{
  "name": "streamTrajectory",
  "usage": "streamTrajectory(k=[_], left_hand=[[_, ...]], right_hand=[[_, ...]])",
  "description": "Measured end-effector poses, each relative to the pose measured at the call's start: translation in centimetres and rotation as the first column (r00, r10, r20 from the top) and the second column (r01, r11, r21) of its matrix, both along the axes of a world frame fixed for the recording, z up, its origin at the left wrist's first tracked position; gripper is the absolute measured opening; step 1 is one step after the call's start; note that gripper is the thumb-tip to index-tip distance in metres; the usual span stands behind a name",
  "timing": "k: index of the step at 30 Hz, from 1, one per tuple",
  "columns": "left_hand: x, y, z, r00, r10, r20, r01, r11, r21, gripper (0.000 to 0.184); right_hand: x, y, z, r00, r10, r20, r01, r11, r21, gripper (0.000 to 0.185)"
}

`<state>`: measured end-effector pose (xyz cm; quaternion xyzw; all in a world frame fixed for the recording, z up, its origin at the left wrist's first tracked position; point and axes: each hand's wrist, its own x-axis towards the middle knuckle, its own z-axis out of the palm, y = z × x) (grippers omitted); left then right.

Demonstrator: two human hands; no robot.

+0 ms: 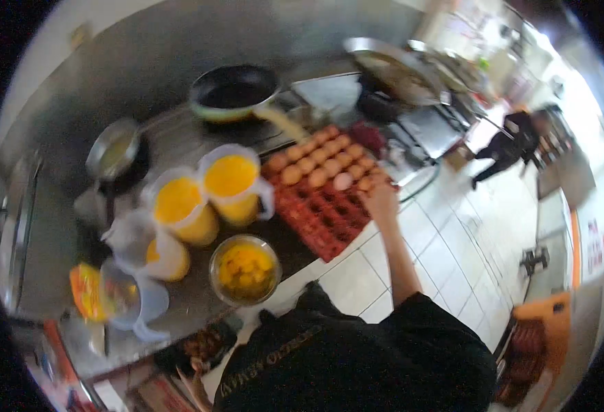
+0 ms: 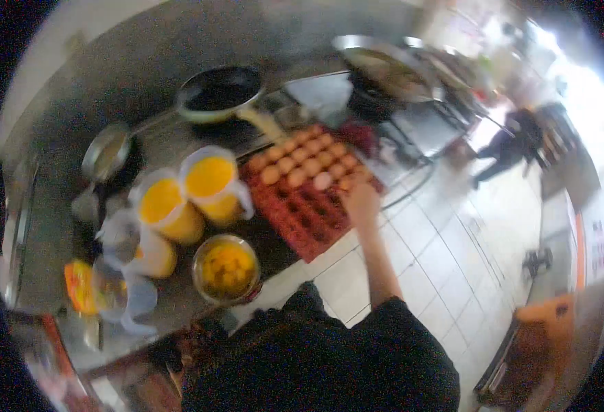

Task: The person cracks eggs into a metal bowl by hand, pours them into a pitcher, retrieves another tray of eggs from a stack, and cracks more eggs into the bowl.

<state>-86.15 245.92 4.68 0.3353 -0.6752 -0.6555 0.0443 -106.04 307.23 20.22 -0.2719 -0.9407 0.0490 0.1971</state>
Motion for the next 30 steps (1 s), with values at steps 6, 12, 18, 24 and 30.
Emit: streamTrajectory(k=[6,12,18,24,30], left_hand=[[-4.0,-0.2,2.1,0.731,-0.525,0.435,0.653,0.723,-0.225,0.035],[-12.6,3.7,13.0,0.172,-0.845,0.506,0.952,0.009,-0.307,0.035],[-16.1,20.2,22.1,0.584,-0.650,-0.487,0.809,0.513,0.285,0.038],[-16.6,22.2,20.6,0.612,-0.635,-0.471,0.774,0.602,0.196,0.034],[-19.2,22.4,17.4,0.483,-0.744,-0.462,0.790,0.598,-0.135,0.050]], right_hand=[[1.2,-3.0,3.5,0.948,0.084,-0.308,-0.098,0.995,-0.028,0.041],[3.5,-9.7,6.9,0.764,0.419,-0.491,-0.615,0.702,-0.359,0.051],[5.4,-19.8,6.9,0.493,0.691,-0.529,-0.838,0.215,-0.501,0.051],[5.6,-22.2,3.9,0.514,0.579,-0.633,-0.834,0.164,-0.527,0.050],[5.4,-22.0,-0.5,0.617,0.494,-0.613,-0.775,0.247,-0.581,0.060]])
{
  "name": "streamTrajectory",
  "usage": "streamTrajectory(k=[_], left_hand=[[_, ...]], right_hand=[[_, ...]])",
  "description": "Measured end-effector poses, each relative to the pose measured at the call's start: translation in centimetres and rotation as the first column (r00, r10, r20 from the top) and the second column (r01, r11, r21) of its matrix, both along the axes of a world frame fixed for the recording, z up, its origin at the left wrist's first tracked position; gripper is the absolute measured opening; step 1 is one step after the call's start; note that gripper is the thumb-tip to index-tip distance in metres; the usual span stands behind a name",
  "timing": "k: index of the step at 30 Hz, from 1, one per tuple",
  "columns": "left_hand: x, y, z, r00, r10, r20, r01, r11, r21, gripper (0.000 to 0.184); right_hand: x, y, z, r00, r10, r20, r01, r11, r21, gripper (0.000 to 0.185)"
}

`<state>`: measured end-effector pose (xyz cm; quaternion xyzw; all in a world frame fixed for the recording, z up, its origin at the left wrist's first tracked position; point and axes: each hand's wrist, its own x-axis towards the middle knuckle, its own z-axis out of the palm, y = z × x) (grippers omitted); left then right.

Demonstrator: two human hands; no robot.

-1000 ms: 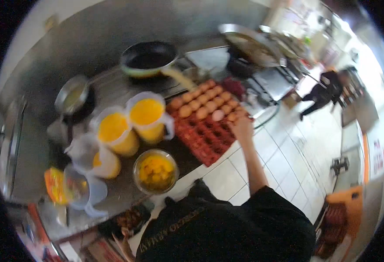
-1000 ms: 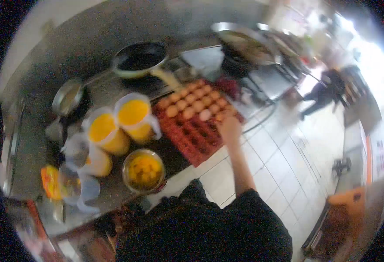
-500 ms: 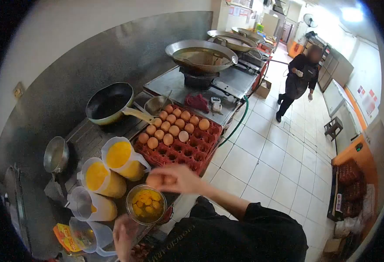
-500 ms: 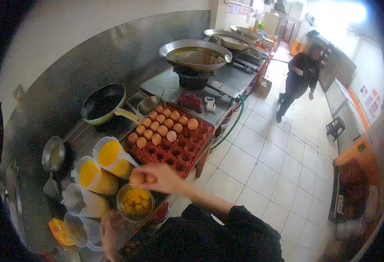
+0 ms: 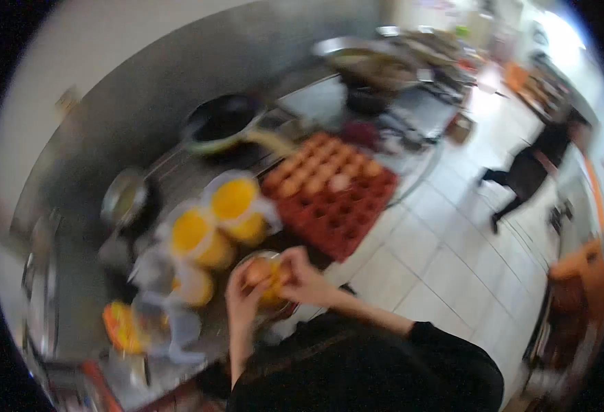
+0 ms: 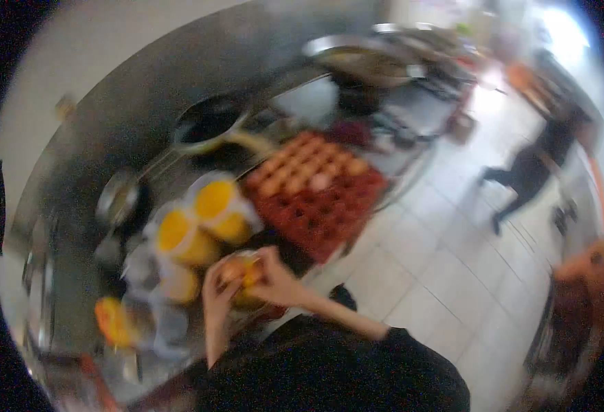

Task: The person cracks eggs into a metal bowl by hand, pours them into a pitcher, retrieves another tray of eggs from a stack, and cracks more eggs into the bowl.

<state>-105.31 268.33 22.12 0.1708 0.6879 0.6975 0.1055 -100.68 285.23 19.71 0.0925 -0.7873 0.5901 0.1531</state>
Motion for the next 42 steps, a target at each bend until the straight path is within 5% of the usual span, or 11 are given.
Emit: streamTrajectory(k=[1,3,6,9,14,19,20,22,24,37,42], left_hand=[[-0.2,0.1,-0.2,1.000,0.026,-0.008,-0.026,0.999,0.029,0.049],[-0.5,0.2,-0.1,0.981,0.091,-0.169,-0.105,0.991,-0.078,0.046],[0.0,0.3,1.4,0.976,0.154,-0.157,-0.169,0.982,-0.088,0.046],[-0.1,0.2,2.1,0.959,0.122,-0.254,-0.162,0.977,-0.141,0.046],[0.5,0.1,3.2,0.957,0.077,-0.279,-0.139,0.968,-0.210,0.044],[0.3,-0.5,2.6,0.982,0.106,-0.159,-0.124,0.986,-0.111,0.045],[0.1,-0.7,1.8,0.982,0.109,-0.156,-0.127,0.985,-0.113,0.045],[-0.7,-0.9,0.1,0.955,0.101,-0.277,-0.128,0.989,-0.080,0.046],[-1.0,-1.5,0.4,0.933,0.089,-0.348,-0.134,0.985,-0.108,0.046],[-0.8,-2.0,2.2,0.947,0.058,-0.317,-0.123,0.974,-0.188,0.040],[-0.7,-2.1,1.8,0.945,0.101,-0.310,-0.167,0.966,-0.195,0.039]], right_hand=[[0.6,0.0,2.0,0.952,0.074,0.298,-0.025,0.986,-0.164,0.056],[0.2,-0.3,2.2,0.982,-0.102,-0.162,0.136,0.966,0.219,0.049],[0.1,-1.0,6.1,0.974,-0.009,-0.227,0.070,0.963,0.262,0.046],[0.1,-1.3,6.0,0.797,-0.098,-0.596,0.262,0.945,0.195,0.045],[-1.0,-1.5,5.1,0.911,0.057,-0.409,0.224,0.763,0.606,0.047],[-1.0,-1.8,5.2,0.985,-0.080,-0.152,0.066,0.993,-0.097,0.040],[-1.0,-1.9,5.3,0.998,-0.059,-0.038,0.044,0.947,-0.318,0.038],[-1.6,-0.9,4.0,0.999,-0.037,0.027,0.043,0.956,-0.290,0.034],[-1.7,-0.5,3.7,0.924,0.262,0.279,-0.029,0.776,-0.630,0.036],[-2.4,-1.3,2.6,0.908,0.255,0.334,-0.067,0.872,-0.484,0.037],[-2.7,-0.9,2.1,0.973,0.182,0.141,-0.172,0.982,-0.082,0.043]])
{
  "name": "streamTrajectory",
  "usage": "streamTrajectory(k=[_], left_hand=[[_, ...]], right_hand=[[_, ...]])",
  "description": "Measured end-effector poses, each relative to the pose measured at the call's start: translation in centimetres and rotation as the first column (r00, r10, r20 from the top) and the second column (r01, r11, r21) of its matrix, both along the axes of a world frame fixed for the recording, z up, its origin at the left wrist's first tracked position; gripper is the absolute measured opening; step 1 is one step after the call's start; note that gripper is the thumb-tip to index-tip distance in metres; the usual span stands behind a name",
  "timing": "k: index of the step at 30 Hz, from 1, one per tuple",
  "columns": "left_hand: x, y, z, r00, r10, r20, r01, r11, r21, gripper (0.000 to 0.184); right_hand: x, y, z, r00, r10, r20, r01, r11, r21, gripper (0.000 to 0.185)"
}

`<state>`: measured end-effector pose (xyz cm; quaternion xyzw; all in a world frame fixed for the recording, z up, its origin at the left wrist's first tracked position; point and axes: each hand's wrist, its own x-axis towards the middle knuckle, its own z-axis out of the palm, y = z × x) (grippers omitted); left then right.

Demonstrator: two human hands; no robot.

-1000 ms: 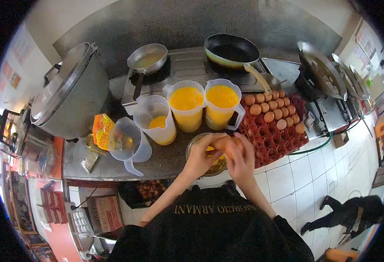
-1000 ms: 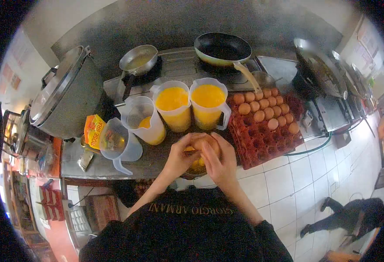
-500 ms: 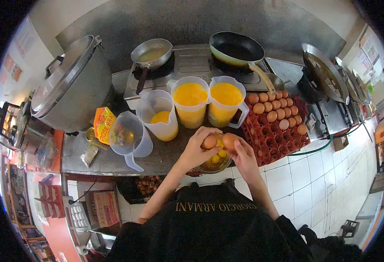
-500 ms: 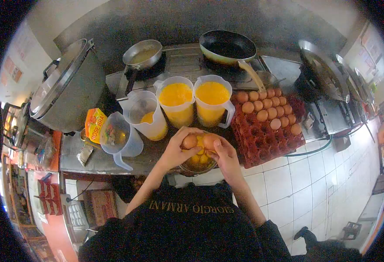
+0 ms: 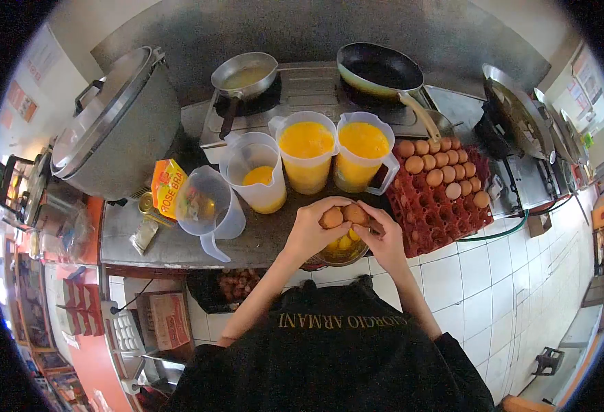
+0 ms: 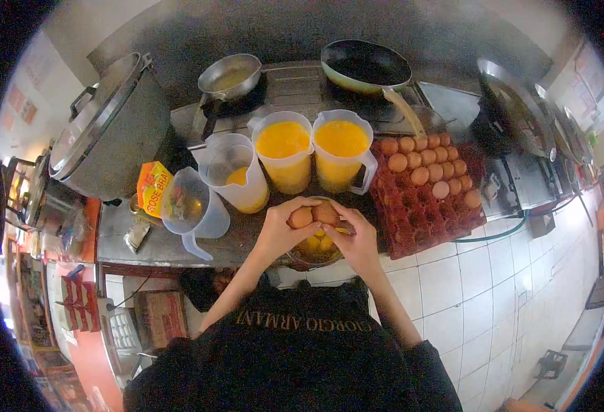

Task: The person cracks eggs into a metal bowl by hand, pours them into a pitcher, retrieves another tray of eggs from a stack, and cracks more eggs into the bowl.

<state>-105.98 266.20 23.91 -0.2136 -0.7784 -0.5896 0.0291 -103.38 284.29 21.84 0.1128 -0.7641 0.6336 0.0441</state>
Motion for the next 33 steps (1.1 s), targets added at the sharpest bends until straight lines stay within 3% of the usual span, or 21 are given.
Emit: streamTrajectory(k=[9,14,22,24,28,33], left_hand=[[0.0,0.4,-2.0,0.993,0.077,-0.088,-0.079,0.997,-0.023,0.040],[-0.1,0.5,-2.9,0.989,0.098,-0.115,-0.098,0.995,-0.002,0.041],[-0.3,0.1,-3.2,0.998,0.054,-0.007,-0.054,0.999,-0.002,0.043],[-0.4,-0.1,-3.0,0.999,0.040,0.003,-0.040,0.999,-0.031,0.043],[-0.7,-0.4,-2.7,0.997,0.003,-0.081,-0.009,0.997,-0.076,0.042],[-0.7,-0.4,-2.0,1.000,-0.002,-0.016,0.002,0.999,-0.051,0.042]], right_hand=[[-0.5,-1.1,-0.1,0.975,-0.119,-0.186,0.159,0.964,0.213,0.044],[-0.7,-1.0,-0.3,0.973,-0.102,-0.206,0.160,0.944,0.290,0.042],[-0.7,-0.5,0.2,0.962,-0.078,-0.260,0.160,0.937,0.309,0.045],[-0.5,-0.3,0.3,0.963,-0.038,-0.268,0.144,0.911,0.387,0.046],[-0.5,-0.3,1.3,0.977,-0.001,-0.213,0.088,0.913,0.398,0.050],[-0.9,-0.2,0.5,0.976,0.058,-0.212,0.042,0.898,0.439,0.052]])
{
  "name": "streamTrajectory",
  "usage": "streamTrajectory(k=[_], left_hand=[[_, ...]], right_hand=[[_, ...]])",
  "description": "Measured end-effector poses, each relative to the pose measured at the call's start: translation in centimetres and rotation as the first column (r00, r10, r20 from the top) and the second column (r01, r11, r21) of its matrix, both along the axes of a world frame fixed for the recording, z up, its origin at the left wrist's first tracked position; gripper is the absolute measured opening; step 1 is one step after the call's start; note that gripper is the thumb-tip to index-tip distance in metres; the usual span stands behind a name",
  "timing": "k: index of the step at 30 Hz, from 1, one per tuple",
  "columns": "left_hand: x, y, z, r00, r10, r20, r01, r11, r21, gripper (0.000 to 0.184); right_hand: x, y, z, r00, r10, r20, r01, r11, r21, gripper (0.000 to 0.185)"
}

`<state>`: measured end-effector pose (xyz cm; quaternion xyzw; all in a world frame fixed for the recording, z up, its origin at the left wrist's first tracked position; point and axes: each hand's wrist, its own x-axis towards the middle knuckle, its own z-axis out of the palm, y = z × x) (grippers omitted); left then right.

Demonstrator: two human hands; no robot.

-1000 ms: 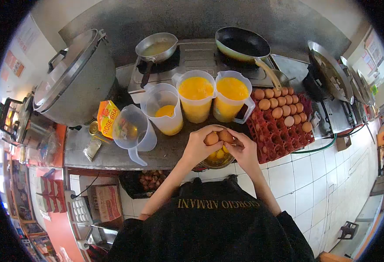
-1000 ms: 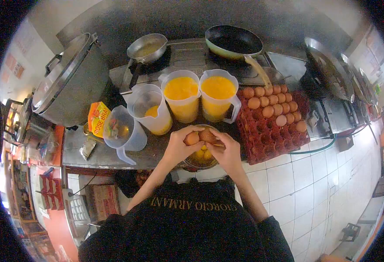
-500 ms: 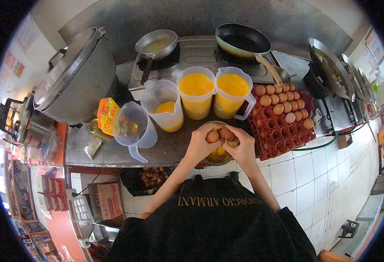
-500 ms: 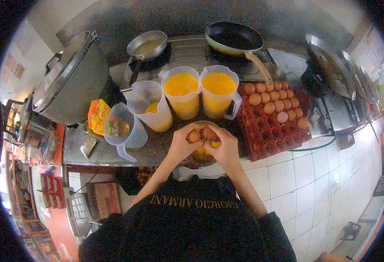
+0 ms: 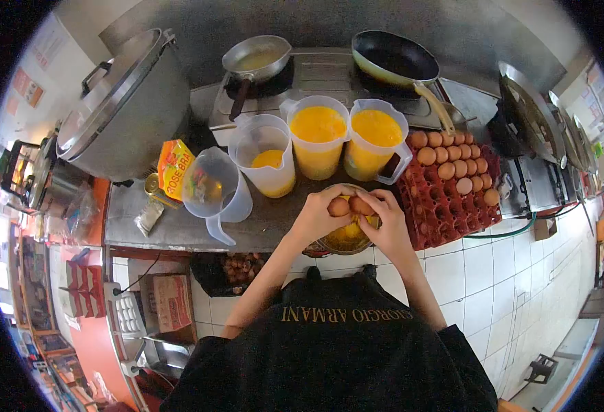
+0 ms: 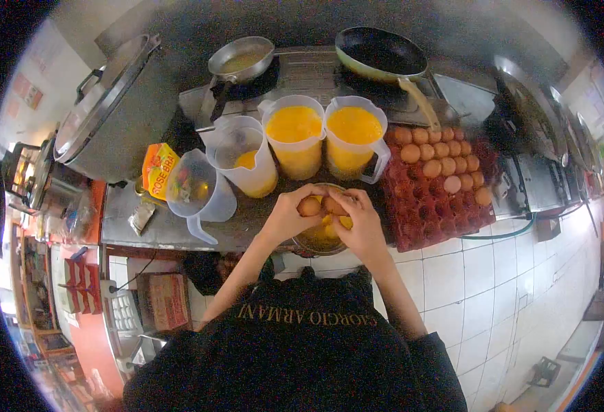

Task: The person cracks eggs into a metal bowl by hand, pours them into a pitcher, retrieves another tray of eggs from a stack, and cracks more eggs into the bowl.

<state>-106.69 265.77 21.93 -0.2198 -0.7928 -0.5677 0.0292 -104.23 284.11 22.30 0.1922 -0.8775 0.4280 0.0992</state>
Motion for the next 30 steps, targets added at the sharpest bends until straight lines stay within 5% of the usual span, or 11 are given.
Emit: streamTrajectory(k=[5,9,11,12,16,17,19,21,22,24,30], left_hand=[[0.2,-1.1,-0.8,0.998,0.031,0.063,-0.033,0.999,0.021,0.039],[2.5,-3.8,-0.6,0.974,0.129,0.187,-0.150,0.984,0.101,0.034],[4.9,-6.6,0.1,0.959,0.178,0.219,-0.214,0.965,0.154,0.031],[6.6,-8.2,0.7,0.945,0.209,0.253,-0.252,0.956,0.151,0.030],[14.3,-13.9,1.2,0.772,0.450,0.448,-0.584,0.781,0.222,0.024],[16.0,-15.1,0.8,0.743,0.568,0.354,-0.647,0.744,0.164,0.022],[19.3,-16.5,1.9,0.611,0.684,0.398,-0.777,0.616,0.133,0.022],[21.6,-17.6,1.5,0.524,0.748,0.407,-0.844,0.521,0.129,0.022],[22.4,-17.8,1.2,0.454,0.789,0.413,-0.887,0.442,0.131,0.022],[23.3,-18.0,0.6,0.425,0.809,0.406,-0.903,0.410,0.130,0.025],[21.4,-18.2,-1.2,0.448,0.750,0.487,-0.889,0.430,0.156,0.028]], right_hand=[[-0.7,-0.2,0.7,0.999,0.052,-0.005,-0.052,0.998,0.023,0.043],[-1.0,-0.3,0.1,0.984,0.047,0.172,-0.023,0.990,-0.138,0.040],[-1.1,-0.7,-0.2,0.789,0.201,0.581,0.202,0.808,-0.554,0.040],[-0.7,-1.0,-0.4,0.717,0.318,0.620,0.250,0.713,-0.655,0.041],[1.0,-5.6,-0.4,0.454,0.525,0.719,0.067,0.785,-0.616,0.040],[1.3,-7.6,-1.1,0.428,0.547,0.719,0.045,0.782,-0.622,0.040],[2.0,-12.1,-2.7,0.139,0.731,0.669,-0.248,0.679,-0.691,0.043],[3.3,-16.6,-7.7,0.015,0.751,0.660,-0.134,0.656,-0.743,0.052],[4.2,-17.7,-8.7,0.002,0.751,0.660,-0.145,0.653,-0.743,0.052],[5.6,-19.0,-9.7,0.381,0.598,0.705,-0.388,0.796,-0.465,0.059],[5.2,-10.2,-9.3,0.460,0.607,0.648,-0.242,0.788,-0.566,0.057]])
